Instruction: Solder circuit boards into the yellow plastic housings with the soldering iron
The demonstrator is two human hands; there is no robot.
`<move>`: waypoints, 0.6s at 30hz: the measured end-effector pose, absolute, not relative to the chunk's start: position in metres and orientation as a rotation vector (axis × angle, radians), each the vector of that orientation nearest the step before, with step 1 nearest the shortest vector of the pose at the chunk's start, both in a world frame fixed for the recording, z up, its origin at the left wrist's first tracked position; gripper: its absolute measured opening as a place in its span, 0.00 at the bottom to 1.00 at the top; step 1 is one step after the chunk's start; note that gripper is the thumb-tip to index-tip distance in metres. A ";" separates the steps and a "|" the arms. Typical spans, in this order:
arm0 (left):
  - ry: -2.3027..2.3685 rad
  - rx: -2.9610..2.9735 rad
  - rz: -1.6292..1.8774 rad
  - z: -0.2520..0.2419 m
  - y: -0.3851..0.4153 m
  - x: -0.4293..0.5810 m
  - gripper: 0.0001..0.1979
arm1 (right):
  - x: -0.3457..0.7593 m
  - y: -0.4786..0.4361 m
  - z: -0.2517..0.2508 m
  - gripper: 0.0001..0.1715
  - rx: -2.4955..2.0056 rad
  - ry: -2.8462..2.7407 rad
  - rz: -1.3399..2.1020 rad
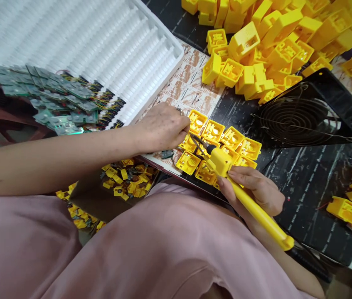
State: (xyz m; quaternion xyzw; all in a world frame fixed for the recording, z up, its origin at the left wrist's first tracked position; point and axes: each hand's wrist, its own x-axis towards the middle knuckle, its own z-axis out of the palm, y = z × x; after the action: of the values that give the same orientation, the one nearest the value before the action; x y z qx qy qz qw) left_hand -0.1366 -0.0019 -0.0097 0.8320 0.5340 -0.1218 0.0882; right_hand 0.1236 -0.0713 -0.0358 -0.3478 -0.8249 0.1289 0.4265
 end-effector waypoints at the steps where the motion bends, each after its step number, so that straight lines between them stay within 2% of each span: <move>1: 1.596 2.468 -0.373 -0.009 -0.001 -0.136 0.20 | 0.122 -0.071 -0.035 0.14 -0.869 -2.071 0.313; 9: 1.574 2.402 -0.488 -0.004 0.002 -0.132 0.21 | 0.115 -0.068 -0.020 0.10 -0.721 -2.272 0.182; 15: 1.554 2.478 -0.391 -0.008 0.003 -0.136 0.21 | 0.129 -0.073 -0.010 0.14 -0.861 -2.235 0.222; 18: 1.551 2.486 -0.344 -0.013 0.004 -0.139 0.20 | 0.131 -0.072 -0.012 0.13 -0.839 -2.221 0.196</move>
State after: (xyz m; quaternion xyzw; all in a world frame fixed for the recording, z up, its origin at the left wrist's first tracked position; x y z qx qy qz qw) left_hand -0.1392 0.0039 -0.0132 0.8388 0.5234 -0.1160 0.0953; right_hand 0.1305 -0.0718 -0.0116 -0.3272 -0.8659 0.0763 0.3707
